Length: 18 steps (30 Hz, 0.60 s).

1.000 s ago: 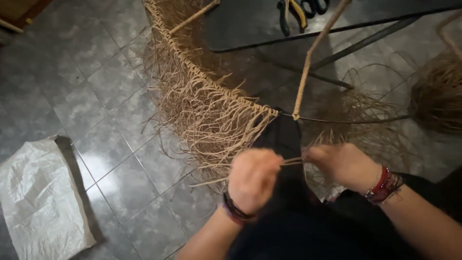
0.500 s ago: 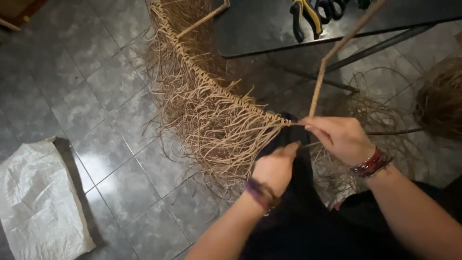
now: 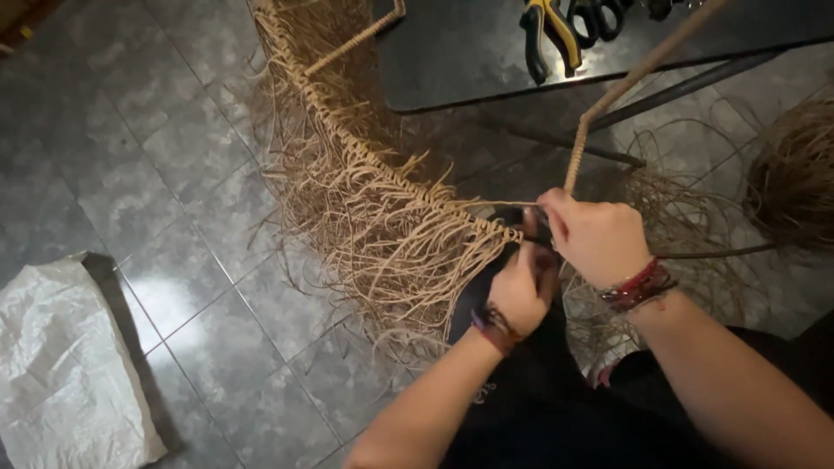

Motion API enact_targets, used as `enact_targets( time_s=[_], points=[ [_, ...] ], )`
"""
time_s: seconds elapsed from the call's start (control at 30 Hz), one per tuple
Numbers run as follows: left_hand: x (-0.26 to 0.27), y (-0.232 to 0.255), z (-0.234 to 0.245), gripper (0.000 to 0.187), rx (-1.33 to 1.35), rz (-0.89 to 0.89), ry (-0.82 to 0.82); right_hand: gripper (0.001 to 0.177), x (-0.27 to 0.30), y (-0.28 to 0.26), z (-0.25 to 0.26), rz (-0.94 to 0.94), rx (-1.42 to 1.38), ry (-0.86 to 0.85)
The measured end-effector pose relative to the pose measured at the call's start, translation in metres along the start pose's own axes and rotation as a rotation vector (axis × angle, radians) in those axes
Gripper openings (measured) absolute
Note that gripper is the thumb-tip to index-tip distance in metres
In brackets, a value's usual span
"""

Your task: Weaving and tying bundles of straw onto a circular frame to create a decorative object

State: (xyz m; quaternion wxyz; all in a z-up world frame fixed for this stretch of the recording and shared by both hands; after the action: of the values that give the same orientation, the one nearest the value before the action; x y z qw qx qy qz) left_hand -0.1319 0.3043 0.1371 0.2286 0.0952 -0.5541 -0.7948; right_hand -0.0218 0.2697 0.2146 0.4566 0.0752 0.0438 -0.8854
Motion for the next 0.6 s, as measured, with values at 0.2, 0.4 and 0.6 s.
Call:
enact_targets(
  time_s=[0.2, 0.4, 0.6],
  points=[
    [-0.012, -0.037, -0.026, 0.061, -0.553, -0.008, 0.065, 0.018, -0.009, -0.004, -0.038, -0.057, 0.176, -0.29],
    [-0.018, -0.082, -0.033, 0.02, -0.647, -0.061, 0.202, 0.023, 0.009, -0.021, -0.016, -0.027, -0.065, -0.345],
    [0.054, -0.095, -0.017, 0.015, -0.151, 0.405, 0.028, 0.074, 0.1, -0.025, -0.011, -0.524, -1.273, -0.192]
  ],
)
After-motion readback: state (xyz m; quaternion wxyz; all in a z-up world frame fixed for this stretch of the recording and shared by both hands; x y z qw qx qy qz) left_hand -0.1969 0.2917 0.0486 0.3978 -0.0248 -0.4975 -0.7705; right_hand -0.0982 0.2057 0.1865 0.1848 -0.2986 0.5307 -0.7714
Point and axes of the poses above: each hand's wrist, its own x-axis away from the middle knuckle, its own z-axis out of the back of the hand, y = z × x, the point moved 8 cm from there along -x, towards the middle knuckle
